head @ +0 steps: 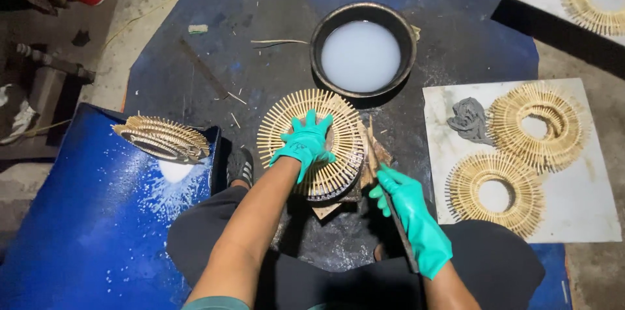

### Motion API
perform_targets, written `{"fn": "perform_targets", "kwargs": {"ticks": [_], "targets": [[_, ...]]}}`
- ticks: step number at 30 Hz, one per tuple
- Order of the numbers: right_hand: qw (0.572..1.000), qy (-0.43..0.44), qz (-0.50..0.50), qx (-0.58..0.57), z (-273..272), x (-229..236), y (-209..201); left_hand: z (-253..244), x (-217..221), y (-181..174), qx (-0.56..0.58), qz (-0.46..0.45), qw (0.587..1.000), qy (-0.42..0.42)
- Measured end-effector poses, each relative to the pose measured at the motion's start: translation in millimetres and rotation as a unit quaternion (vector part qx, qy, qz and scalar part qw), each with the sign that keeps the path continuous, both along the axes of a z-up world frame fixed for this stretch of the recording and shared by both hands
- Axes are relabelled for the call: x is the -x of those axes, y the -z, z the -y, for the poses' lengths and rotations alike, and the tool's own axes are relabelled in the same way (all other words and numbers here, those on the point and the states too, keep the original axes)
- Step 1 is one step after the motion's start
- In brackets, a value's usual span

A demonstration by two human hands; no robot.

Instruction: Trimming and scraping circular wooden or bamboo frames as part of a manufacturing process.

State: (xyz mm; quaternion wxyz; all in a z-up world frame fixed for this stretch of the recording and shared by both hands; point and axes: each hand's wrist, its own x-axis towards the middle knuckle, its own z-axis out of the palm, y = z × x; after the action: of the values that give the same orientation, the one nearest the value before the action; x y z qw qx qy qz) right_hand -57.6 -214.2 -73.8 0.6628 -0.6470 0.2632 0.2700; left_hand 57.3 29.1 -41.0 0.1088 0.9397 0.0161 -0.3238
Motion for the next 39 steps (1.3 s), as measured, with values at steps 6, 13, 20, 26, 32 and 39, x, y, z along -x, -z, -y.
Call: {"fn": "perform_targets", "kwargs": {"ticks": [6, 13, 20, 26, 32, 39], "targets": [[1.0, -0.011, 0.011, -0.006, 6, -2, 1, 6, 1, 11, 0.011, 0.014, 0.999, -0.031], [1.0, -0.002, 0.0, -0.008, 3, 0, -7, 9, -7, 17, -0.003, 0.039, 0.999, -0.014], [0.999, 0.025, 0.02, -0.02, 9, 2, -9, 6, -6, 33, 0.021, 0.046, 0.998, 0.04], [0.999, 0.029, 0.009, -0.027, 10, 4, -5, 16, 0, 2, 0.016, 0.01, 1.0, 0.001], [0.999, 0.034, 0.001, -0.017, 16, 5, -2, 26, 2, 7, 0.004, 0.033, 0.999, -0.007], [0.999, 0.029, -0.002, -0.029, 16, 8, -5, 20, -3, 32, 0.017, 0.04, 0.999, 0.028]]}}
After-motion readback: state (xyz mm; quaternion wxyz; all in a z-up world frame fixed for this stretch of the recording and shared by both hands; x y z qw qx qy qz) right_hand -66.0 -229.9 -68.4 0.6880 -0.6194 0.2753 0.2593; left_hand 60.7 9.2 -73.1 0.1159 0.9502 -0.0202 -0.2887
